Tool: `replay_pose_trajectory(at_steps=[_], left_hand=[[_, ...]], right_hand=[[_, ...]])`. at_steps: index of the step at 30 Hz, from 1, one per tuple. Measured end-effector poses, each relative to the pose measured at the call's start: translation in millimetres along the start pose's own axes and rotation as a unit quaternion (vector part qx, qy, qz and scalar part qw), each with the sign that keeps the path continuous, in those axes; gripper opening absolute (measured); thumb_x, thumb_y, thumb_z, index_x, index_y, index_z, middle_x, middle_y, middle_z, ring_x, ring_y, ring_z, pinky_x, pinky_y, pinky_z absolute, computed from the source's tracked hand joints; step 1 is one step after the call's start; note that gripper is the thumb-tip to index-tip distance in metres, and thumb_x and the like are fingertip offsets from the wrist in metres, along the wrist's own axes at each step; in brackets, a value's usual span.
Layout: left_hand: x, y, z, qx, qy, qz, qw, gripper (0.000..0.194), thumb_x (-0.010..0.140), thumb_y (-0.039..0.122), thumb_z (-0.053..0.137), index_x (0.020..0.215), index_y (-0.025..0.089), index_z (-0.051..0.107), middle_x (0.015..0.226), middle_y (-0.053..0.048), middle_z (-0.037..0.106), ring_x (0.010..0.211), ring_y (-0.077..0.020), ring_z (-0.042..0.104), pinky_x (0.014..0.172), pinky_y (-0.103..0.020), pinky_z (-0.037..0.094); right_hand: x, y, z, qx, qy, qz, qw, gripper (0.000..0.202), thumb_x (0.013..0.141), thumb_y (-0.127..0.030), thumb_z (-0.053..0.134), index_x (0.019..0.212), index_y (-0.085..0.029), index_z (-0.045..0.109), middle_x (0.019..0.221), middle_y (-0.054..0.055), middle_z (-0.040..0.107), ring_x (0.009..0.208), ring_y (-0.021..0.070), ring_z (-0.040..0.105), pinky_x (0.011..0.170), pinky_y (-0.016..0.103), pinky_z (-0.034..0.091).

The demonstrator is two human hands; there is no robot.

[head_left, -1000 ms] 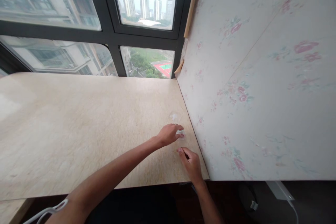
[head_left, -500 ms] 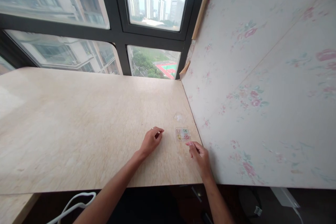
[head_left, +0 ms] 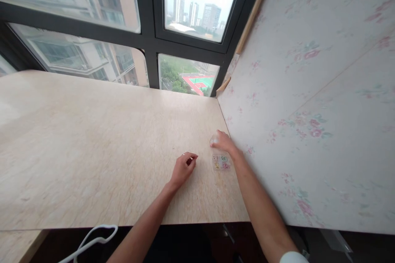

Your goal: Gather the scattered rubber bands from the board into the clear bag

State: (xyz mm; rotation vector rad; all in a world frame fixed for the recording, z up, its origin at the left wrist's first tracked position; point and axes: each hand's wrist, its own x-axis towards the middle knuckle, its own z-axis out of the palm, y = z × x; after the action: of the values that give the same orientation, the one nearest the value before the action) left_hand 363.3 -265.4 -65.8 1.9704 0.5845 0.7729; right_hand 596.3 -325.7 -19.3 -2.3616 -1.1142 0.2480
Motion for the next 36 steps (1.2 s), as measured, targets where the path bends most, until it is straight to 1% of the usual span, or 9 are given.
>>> replay_pose_trajectory(at_steps=[3, 9, 12, 14, 17, 22, 26, 31, 36], left_hand=[[-0.2, 0.5, -1.1, -0.023, 0.002, -0.014, 1.000, 0.017, 0.082, 0.017, 0.049, 0.087, 0.018, 0.065, 0.072, -0.002, 0.066, 0.065, -0.0129, 0.061, 0.064, -0.025, 0.048], [0.2, 2.7, -3.1, -0.034, 0.000, -0.015, 0.999, 0.017, 0.081, 0.017, 0.049, 0.086, 0.018, 0.065, 0.071, -0.001, 0.066, 0.064, -0.0127, 0.060, 0.065, -0.026, 0.048], [0.0, 3.2, -3.8, -0.034, -0.002, -0.013, 0.999, 0.017, 0.082, 0.018, 0.049, 0.086, 0.018, 0.065, 0.071, -0.001, 0.066, 0.064, -0.0127, 0.060, 0.065, -0.026, 0.048], [-0.8, 3.1, -4.5, -0.038, -0.002, -0.016, 0.999, 0.016, 0.082, 0.019, 0.049, 0.086, 0.018, 0.065, 0.073, -0.002, 0.066, 0.064, -0.0128, 0.060, 0.064, -0.026, 0.048], [-4.1, 4.9, -7.0, -0.068, 0.010, -0.033, 0.997, 0.015, 0.082, 0.021, 0.050, 0.085, 0.018, 0.065, 0.077, -0.003, 0.067, 0.063, -0.0126, 0.060, 0.060, -0.026, 0.048], [-15.2, 32.6, -15.0, -0.152, 0.003, -0.058, 0.987, 0.023, 0.084, 0.033, 0.056, 0.101, 0.018, 0.061, 0.093, -0.006, 0.067, 0.071, -0.0136, 0.061, 0.063, -0.027, 0.050], [-20.7, 72.7, -17.4, -0.199, 0.000, -0.010, 0.980, 0.058, 0.075, 0.036, 0.069, 0.126, 0.021, 0.045, 0.119, -0.012, 0.057, 0.096, -0.0198, 0.059, 0.077, -0.033, 0.051], [-19.5, 99.9, -17.8, -0.165, 0.039, 0.018, 0.985, 0.065, 0.069, 0.037, 0.075, 0.124, 0.022, 0.044, 0.113, -0.010, 0.056, 0.101, -0.0225, 0.056, 0.079, -0.036, 0.051], [-20.7, 100.8, -20.8, -0.162, -0.016, 0.019, 0.986, 0.051, 0.074, 0.031, 0.071, 0.119, 0.023, 0.048, 0.107, -0.008, 0.057, 0.098, -0.0212, 0.056, 0.080, -0.037, 0.052]], right_hand=[[8.1, -0.5, 1.2, -0.019, -0.035, -0.005, 0.999, 0.072, 0.044, -0.020, 0.084, 0.113, -0.018, 0.063, 0.109, 0.014, 0.066, 0.107, 0.0322, 0.058, 0.093, 0.040, 0.042], [-2.4, -8.1, -9.4, -0.002, -0.030, -0.028, 0.999, 0.071, 0.060, -0.029, 0.080, 0.125, -0.018, 0.054, 0.116, 0.014, 0.063, 0.110, 0.0269, 0.057, 0.097, 0.040, 0.041], [-17.8, -21.0, -16.9, 0.115, -0.001, -0.051, 0.992, 0.072, 0.070, -0.038, 0.073, 0.132, -0.018, 0.045, 0.124, 0.014, 0.059, 0.111, 0.0223, 0.057, 0.096, 0.038, 0.044], [-32.2, -31.9, -22.3, 0.290, 0.026, -0.059, 0.955, 0.070, 0.072, -0.041, 0.072, 0.131, -0.018, 0.044, 0.124, 0.014, 0.059, 0.111, 0.0217, 0.058, 0.096, 0.039, 0.045], [-58.0, -46.9, -28.4, 0.506, 0.056, -0.052, 0.859, 0.063, 0.071, -0.042, 0.074, 0.125, -0.020, 0.049, 0.122, 0.012, 0.061, 0.113, 0.0230, 0.057, 0.100, 0.044, 0.042], [-97.5, -65.3, -20.7, 0.645, 0.063, -0.053, 0.759, 0.051, 0.078, -0.057, 0.062, 0.117, -0.025, 0.057, 0.127, 0.008, 0.058, 0.121, 0.0242, 0.051, 0.107, 0.049, 0.034], [-120.5, -79.0, -6.3, 0.702, 0.049, -0.057, 0.708, 0.048, 0.082, -0.056, 0.058, 0.120, -0.027, 0.056, 0.132, 0.006, 0.055, 0.127, 0.0233, 0.045, 0.111, 0.049, 0.028], [-139.9, -84.7, -5.5, 0.689, 0.036, -0.069, 0.721, 0.061, 0.081, -0.058, 0.058, 0.133, -0.029, 0.045, 0.137, 0.009, 0.049, 0.124, 0.0265, 0.048, 0.107, 0.053, 0.032], [-152.0, -72.0, -18.4, 0.646, 0.029, -0.080, 0.759, 0.066, 0.076, -0.057, 0.064, 0.133, -0.031, 0.043, 0.139, 0.007, 0.048, 0.128, 0.0282, 0.043, 0.107, 0.053, 0.033]])
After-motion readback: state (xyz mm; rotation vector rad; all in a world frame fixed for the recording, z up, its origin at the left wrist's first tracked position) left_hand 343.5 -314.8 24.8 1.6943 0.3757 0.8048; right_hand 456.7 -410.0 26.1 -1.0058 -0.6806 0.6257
